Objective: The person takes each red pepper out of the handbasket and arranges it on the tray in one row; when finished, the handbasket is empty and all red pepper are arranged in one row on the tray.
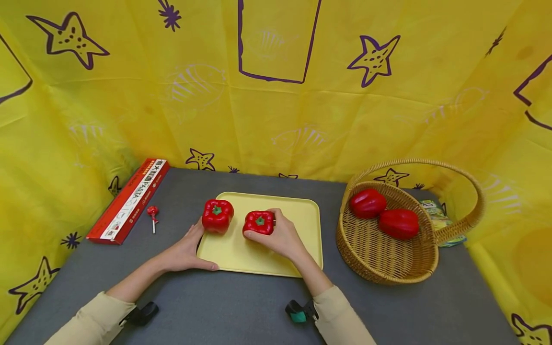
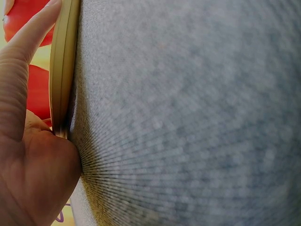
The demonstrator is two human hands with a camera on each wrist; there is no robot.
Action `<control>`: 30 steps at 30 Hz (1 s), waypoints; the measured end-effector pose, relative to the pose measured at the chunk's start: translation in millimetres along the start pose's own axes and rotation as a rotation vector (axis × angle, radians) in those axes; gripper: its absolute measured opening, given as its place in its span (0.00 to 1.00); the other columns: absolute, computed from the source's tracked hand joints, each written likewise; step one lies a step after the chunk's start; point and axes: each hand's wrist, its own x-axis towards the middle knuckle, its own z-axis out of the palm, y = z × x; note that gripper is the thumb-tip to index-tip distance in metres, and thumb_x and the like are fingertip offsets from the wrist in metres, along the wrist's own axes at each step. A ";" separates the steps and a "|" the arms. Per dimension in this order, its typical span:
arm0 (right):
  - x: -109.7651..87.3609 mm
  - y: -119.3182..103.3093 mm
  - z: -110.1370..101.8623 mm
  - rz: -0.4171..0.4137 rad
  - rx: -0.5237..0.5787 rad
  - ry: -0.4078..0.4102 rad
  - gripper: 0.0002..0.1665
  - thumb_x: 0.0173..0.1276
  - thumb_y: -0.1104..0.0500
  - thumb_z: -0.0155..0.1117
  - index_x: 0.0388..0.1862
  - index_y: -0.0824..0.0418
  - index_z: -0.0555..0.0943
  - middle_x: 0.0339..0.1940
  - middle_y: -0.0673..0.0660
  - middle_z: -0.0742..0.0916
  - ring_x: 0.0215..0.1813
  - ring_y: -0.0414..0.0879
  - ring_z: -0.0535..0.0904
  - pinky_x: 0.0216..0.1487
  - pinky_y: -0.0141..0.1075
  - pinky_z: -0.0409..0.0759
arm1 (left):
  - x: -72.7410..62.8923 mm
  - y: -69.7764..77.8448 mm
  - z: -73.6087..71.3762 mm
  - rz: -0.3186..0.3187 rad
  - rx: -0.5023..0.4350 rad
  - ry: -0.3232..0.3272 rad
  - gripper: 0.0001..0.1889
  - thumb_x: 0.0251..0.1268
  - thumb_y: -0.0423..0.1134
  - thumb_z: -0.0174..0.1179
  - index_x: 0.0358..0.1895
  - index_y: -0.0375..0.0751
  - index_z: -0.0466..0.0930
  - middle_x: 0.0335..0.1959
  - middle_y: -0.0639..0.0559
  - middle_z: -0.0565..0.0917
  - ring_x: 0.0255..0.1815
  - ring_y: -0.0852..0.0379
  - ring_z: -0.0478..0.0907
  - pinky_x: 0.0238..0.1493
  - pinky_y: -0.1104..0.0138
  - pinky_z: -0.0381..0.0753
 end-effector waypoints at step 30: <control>21.1 -12.1 18.7 0.014 0.014 -0.003 0.50 0.48 0.31 0.74 0.63 0.55 0.69 0.52 0.55 0.82 0.50 0.50 0.79 0.46 0.42 0.82 | -0.6 1.0 -0.2 0.021 -0.007 0.009 0.68 0.40 0.61 0.75 0.79 0.42 0.37 0.78 0.37 0.44 0.77 0.36 0.32 0.71 0.39 0.35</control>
